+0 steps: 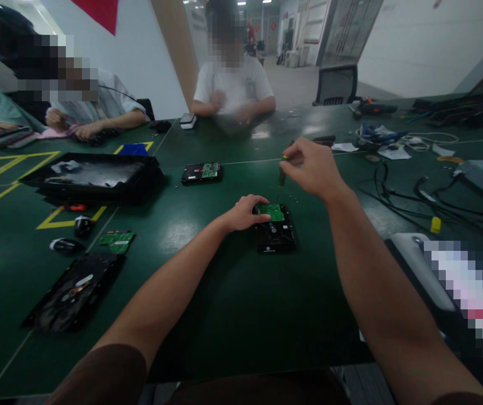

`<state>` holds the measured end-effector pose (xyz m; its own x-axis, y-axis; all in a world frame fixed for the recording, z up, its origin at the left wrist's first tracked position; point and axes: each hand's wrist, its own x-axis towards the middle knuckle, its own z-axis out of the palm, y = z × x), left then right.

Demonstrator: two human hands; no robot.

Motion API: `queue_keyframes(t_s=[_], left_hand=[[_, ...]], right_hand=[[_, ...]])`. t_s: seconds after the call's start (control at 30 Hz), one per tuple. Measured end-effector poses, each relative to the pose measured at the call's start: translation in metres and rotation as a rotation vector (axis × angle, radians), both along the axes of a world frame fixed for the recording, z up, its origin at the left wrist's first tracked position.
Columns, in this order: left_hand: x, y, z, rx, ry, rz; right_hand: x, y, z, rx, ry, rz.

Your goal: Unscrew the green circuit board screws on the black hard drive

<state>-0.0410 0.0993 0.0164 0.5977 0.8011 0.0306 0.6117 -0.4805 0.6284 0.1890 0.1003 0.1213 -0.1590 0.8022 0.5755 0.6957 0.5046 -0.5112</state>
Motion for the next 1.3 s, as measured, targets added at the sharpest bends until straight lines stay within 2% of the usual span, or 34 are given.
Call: queue_keyframes(t_s=[0.27, 0.5, 0.7, 0.9, 1.13, 1.3], left_hand=[[0.0, -0.0004, 0.0014, 0.007, -0.004, -0.007], [0.0007, -0.001, 0.0038, -0.005, 0.007, -0.003], [0.0004, -0.0015, 0.0041, -0.009, 0.004, -0.001], [0.0004, -0.0005, 0.002, -0.015, -0.002, 0.004], [-0.0001, -0.0009, 0.0026, -0.018, -0.003, 0.004], [0.0, -0.0018, 0.0041, -0.018, -0.008, -0.004]], right_hand=[[-0.0007, -0.0004, 0.0014, -0.03, -0.001, 0.035], [0.0014, 0.0019, -0.0002, -0.03, -0.008, -0.039], [0.0005, 0.0005, 0.0012, -0.032, -0.04, 0.02], [0.0022, 0.0032, -0.0016, -0.008, -0.008, -0.042], [0.0004, 0.0016, -0.0001, -0.032, -0.015, 0.026], [0.0024, 0.0034, -0.002, -0.005, -0.01, -0.043]])
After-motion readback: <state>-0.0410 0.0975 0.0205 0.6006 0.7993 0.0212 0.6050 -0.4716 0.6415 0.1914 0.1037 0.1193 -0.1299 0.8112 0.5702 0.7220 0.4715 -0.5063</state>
